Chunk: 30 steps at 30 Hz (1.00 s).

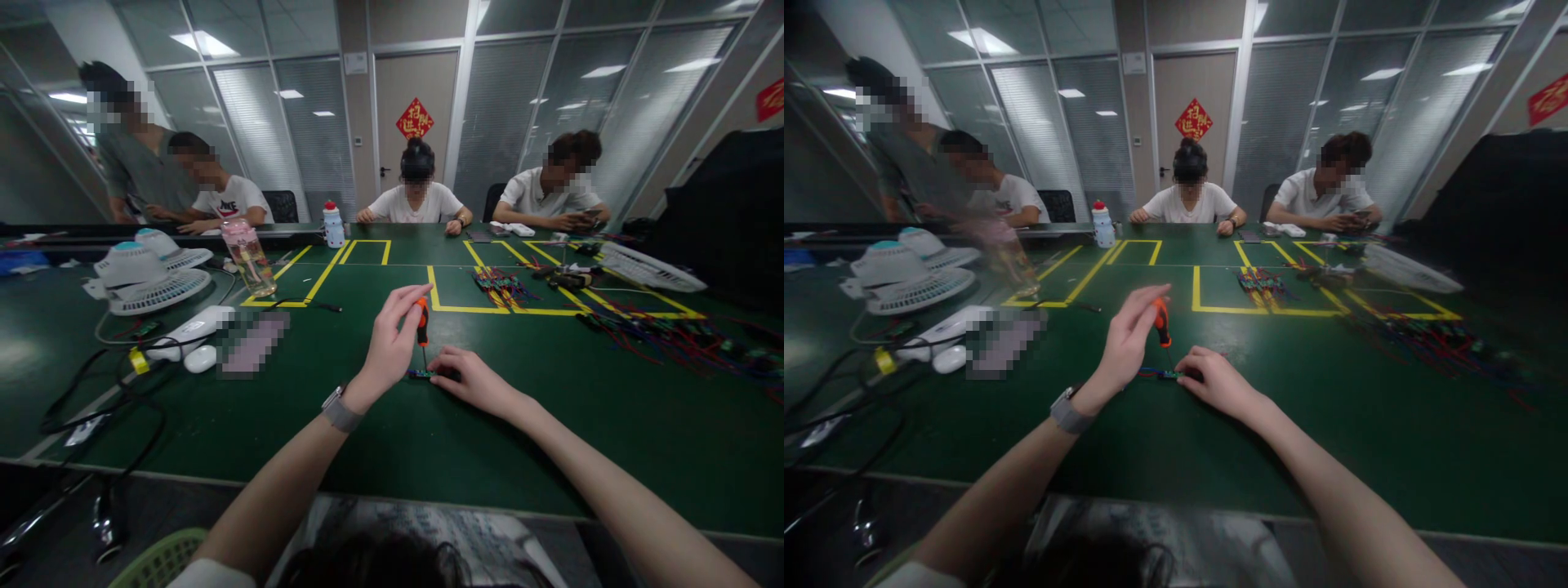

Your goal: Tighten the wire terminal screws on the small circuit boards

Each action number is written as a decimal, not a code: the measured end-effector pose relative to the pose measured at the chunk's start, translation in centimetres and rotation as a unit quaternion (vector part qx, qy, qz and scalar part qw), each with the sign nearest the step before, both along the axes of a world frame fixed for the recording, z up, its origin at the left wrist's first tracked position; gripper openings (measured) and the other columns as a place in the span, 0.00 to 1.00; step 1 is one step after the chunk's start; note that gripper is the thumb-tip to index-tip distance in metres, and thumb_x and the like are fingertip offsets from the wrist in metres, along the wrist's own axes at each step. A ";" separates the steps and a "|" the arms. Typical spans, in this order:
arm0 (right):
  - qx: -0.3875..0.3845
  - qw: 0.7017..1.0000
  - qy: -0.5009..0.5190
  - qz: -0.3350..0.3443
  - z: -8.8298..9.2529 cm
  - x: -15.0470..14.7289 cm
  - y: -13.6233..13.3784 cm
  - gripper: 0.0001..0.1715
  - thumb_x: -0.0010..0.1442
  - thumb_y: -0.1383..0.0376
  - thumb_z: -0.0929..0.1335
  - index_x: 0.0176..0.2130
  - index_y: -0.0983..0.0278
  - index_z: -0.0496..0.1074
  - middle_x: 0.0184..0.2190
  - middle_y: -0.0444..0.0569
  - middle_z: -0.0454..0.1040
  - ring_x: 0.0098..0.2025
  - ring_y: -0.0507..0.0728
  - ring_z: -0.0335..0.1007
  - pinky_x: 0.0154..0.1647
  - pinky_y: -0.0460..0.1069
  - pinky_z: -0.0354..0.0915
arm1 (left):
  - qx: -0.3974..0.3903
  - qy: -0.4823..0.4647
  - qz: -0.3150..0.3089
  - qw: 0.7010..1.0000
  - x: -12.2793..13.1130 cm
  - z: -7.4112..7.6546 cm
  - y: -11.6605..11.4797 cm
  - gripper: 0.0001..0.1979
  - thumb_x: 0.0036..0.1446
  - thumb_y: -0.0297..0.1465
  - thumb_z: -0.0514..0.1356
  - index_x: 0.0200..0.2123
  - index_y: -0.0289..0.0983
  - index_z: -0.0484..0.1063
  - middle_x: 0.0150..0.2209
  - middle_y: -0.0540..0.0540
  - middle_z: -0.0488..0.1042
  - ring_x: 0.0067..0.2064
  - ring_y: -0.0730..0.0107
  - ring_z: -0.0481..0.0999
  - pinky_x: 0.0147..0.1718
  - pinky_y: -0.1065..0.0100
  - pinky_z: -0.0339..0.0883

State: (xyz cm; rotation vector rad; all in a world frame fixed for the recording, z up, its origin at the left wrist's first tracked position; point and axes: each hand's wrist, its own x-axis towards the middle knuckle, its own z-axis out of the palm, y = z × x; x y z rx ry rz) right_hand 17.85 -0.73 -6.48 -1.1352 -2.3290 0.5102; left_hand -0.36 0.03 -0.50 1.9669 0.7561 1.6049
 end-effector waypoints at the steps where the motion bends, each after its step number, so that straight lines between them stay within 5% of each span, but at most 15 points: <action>1: 0.000 1.000 0.001 0.000 0.1 0.0 0.0 0.06 0.60 0.68 0.69 0.39 0.65 0.76 0.36 0.49 0.72 0.36 0.55 0.70 0.38 0.49 0.66 | -0.005 -0.009 -0.020 1.000 0.1 0.0 -0.1 0.16 0.66 0.30 0.51 0.54 0.41 0.71 0.49 0.43 0.72 0.49 0.69 0.74 0.50 0.65 0.68; 3: -0.001 1.000 0.002 -0.001 0.2 0.0 -0.1 0.06 0.60 0.68 0.69 0.39 0.65 0.76 0.36 0.49 0.72 0.35 0.55 0.70 0.38 0.49 0.66 | -0.005 -0.017 -0.025 1.000 0.2 0.0 -0.2 0.14 0.65 0.30 0.54 0.51 0.39 0.72 0.46 0.44 0.74 0.46 0.69 0.75 0.46 0.66 0.70; 7: -0.002 1.000 -0.003 -0.002 0.2 0.0 -0.1 0.06 0.60 0.68 0.69 0.38 0.65 0.76 0.35 0.49 0.71 0.35 0.55 0.70 0.38 0.49 0.66 | 0.034 -0.002 0.058 0.998 0.2 0.2 -0.3 0.08 0.59 0.31 0.61 0.41 0.38 0.77 0.40 0.45 0.72 0.42 0.70 0.73 0.44 0.68 0.69; 13: 0.002 1.000 0.001 0.000 0.0 0.0 0.0 0.06 0.60 0.67 0.68 0.39 0.64 0.76 0.35 0.49 0.71 0.35 0.54 0.70 0.37 0.48 0.67 | -0.019 -0.009 -0.031 0.999 0.0 0.0 -0.1 0.17 0.67 0.31 0.50 0.56 0.41 0.69 0.48 0.43 0.76 0.47 0.67 0.76 0.48 0.64 0.70; 20: 0.002 1.000 0.000 -0.002 0.0 0.0 -0.1 0.06 0.60 0.67 0.69 0.38 0.64 0.76 0.35 0.49 0.71 0.35 0.55 0.70 0.38 0.49 0.67 | 0.047 0.046 0.050 0.997 0.2 0.0 -0.5 0.12 0.63 0.32 0.56 0.48 0.41 0.75 0.43 0.45 0.73 0.44 0.69 0.73 0.46 0.67 0.68; 24: 0.007 1.000 -0.009 -0.003 0.1 0.0 0.0 0.06 0.60 0.67 0.68 0.39 0.64 0.76 0.35 0.49 0.71 0.35 0.55 0.70 0.37 0.49 0.66 | 0.012 0.026 -0.025 0.999 0.3 -0.5 -0.1 0.19 0.67 0.30 0.48 0.59 0.44 0.65 0.54 0.44 0.70 0.52 0.67 0.72 0.52 0.63 0.67; 27: 0.005 1.000 -0.009 -0.001 0.1 0.0 0.0 0.06 0.60 0.67 0.68 0.39 0.64 0.76 0.35 0.49 0.72 0.36 0.55 0.70 0.37 0.49 0.66 | -0.012 0.001 -0.040 0.999 0.4 -0.7 0.0 0.19 0.66 0.31 0.51 0.59 0.43 0.65 0.51 0.43 0.73 0.47 0.68 0.76 0.47 0.65 0.70; 30: 0.002 1.000 -0.007 -0.003 0.1 0.0 0.0 0.06 0.60 0.67 0.69 0.39 0.64 0.76 0.36 0.49 0.72 0.36 0.55 0.70 0.38 0.49 0.66 | 0.021 0.017 0.017 0.999 0.3 -0.4 -0.3 0.13 0.61 0.31 0.59 0.50 0.41 0.73 0.42 0.46 0.74 0.42 0.70 0.74 0.43 0.69 0.69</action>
